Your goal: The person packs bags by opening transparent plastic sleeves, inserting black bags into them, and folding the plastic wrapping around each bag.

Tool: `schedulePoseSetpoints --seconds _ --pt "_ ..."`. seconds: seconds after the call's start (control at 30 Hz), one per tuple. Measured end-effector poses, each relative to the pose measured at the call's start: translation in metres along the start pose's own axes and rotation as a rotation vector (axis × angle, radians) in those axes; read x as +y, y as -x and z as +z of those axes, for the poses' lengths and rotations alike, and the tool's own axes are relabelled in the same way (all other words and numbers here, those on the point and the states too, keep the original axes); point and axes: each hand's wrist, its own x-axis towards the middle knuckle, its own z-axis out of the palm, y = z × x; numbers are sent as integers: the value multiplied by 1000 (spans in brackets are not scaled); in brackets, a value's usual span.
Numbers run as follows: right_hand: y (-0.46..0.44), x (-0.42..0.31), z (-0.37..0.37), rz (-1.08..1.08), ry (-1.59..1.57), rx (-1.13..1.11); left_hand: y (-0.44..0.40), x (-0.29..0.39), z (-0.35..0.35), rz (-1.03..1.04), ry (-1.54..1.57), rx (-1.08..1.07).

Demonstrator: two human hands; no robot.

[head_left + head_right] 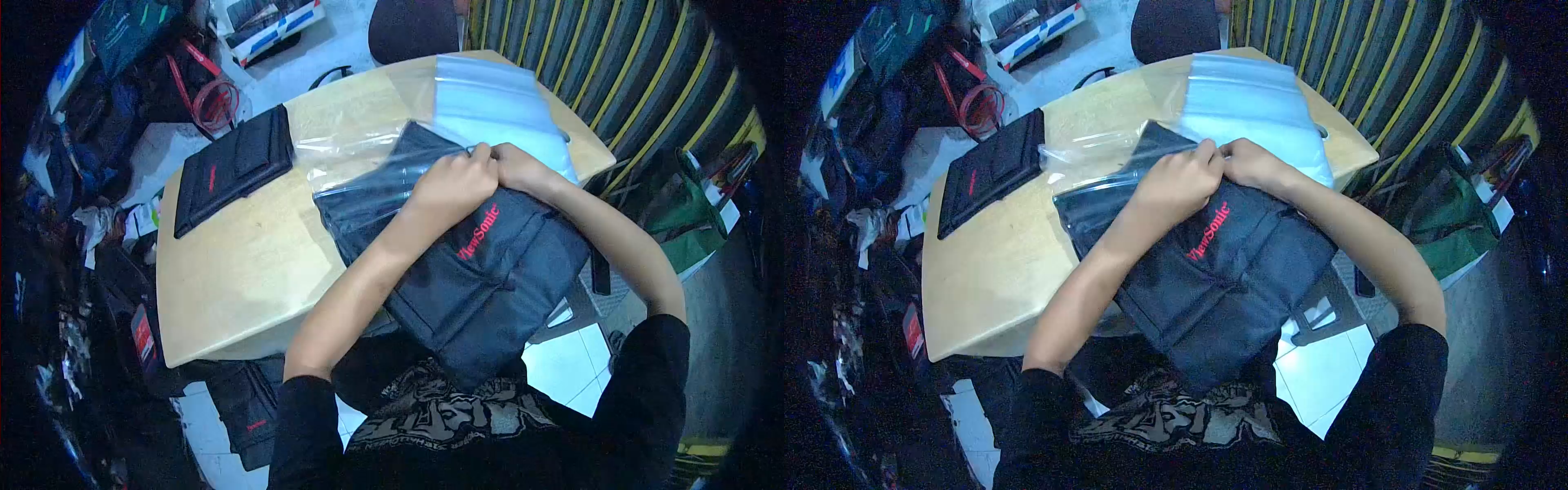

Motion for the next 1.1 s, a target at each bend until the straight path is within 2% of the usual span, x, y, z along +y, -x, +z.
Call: schedulePoseSetpoints --seconds 0.1,0.17,0.3,0.43,0.53,0.63,0.67,0.7,0.77,0.8,0.87,0.9,0.97,1.03,1.1 --pt "2 -1 7 -120 78 170 -6 3 1 -36 44 -24" --pt "11 -5 5 -143 52 186 -10 2 -5 -110 10 -59" --pt "10 -8 9 -57 82 224 -5 -5 0 -122 11 -6" --pt "22 -14 -1 -28 103 235 26 -11 -32 -260 250 58" --pt "35 -16 -8 31 86 237 67 -43 -53 -366 442 -26" --pt "34 -7 -9 -20 123 222 112 -67 -76 -451 509 -139" --pt "33 -8 -10 7 96 184 119 -64 -81 -527 541 -227" --pt "31 -4 -6 -20 64 168 125 -59 -80 -509 439 -250" --pt "26 2 -5 -80 5 151 134 -52 -75 -637 523 -285" --pt "31 -8 -13 11 26 71 138 -50 -75 -642 542 -243" --pt "37 -2 -15 8 -64 -24 146 -44 -71 -655 587 -152" --pt "42 2 -16 6 -107 -68 153 -42 -60 -761 648 -60" --pt "60 12 -13 -1 -401 -88 160 -39 -47 -853 698 76" --pt "77 16 -6 -10 -696 -116 169 -36 -40 -787 538 83" --pt "86 14 -5 -32 -430 -162 168 -29 -40 -767 486 137"
